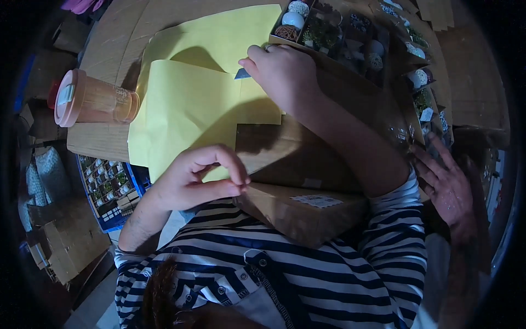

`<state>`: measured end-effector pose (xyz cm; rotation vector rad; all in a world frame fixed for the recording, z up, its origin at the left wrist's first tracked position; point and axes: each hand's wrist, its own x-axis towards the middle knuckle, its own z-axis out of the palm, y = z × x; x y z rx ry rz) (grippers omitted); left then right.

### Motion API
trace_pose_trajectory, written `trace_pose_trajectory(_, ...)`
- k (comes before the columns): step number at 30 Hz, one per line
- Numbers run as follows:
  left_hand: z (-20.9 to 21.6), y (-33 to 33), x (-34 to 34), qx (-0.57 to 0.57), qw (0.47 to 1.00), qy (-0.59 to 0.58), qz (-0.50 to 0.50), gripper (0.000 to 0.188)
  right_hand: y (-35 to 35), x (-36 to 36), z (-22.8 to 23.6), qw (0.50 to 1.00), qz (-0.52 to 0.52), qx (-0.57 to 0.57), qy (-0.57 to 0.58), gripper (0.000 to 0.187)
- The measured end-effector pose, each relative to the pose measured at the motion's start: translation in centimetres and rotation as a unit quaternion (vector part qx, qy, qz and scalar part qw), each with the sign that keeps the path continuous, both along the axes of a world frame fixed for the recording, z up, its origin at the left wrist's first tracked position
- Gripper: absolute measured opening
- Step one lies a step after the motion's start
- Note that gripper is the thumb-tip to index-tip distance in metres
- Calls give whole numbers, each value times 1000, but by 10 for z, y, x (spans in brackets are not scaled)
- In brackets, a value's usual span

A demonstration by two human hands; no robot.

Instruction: The person packages and labels decorative botanical craft kits by hand, placing decorative items and yellow paper into cardboard boxes and applying labels to the boxes.

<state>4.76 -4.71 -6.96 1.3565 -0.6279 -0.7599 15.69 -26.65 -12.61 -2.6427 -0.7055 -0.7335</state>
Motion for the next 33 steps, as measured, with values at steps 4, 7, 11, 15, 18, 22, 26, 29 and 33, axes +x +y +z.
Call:
trace_pose_trajectory(4,-16,6,-8,26,999,16,30,9,0,0,2,1000,6,3,11,24)
trace_pose_trajectory(7,-11,-3,-7,33,999,-21,28,13,1,3,-1,1000,9,14,7,25)
trace_pose_trajectory(11,-13,-17,-7,80,993,-85,32,17,4,4,-4,1000,15,21,10,24)
trace_pose_trajectory(15,-21,-29,-17,127,964,-222,73,35,7,5,-7,1000,16,20,-3,24)
trace_pose_trajectory(18,-16,-34,-24,176,946,-255,100,58,1,3,-6,1000,13,7,-20,25)
trace_pose_trajectory(22,-30,-33,-31,156,928,-320,109,46,4,2,-3,1000,-11,-13,-15,26)
trace_pose_trajectory(26,-33,-32,-31,177,909,-371,67,24,3,4,-4,999,-21,-35,-12,27)
trace_pose_trajectory(29,-38,-34,-31,179,879,-441,42,33,4,3,-1,999,-22,-43,-11,28)
trace_pose_trajectory(33,-39,-38,-29,184,852,-491,-7,41,3,2,-2,999,-23,-39,-13,28)
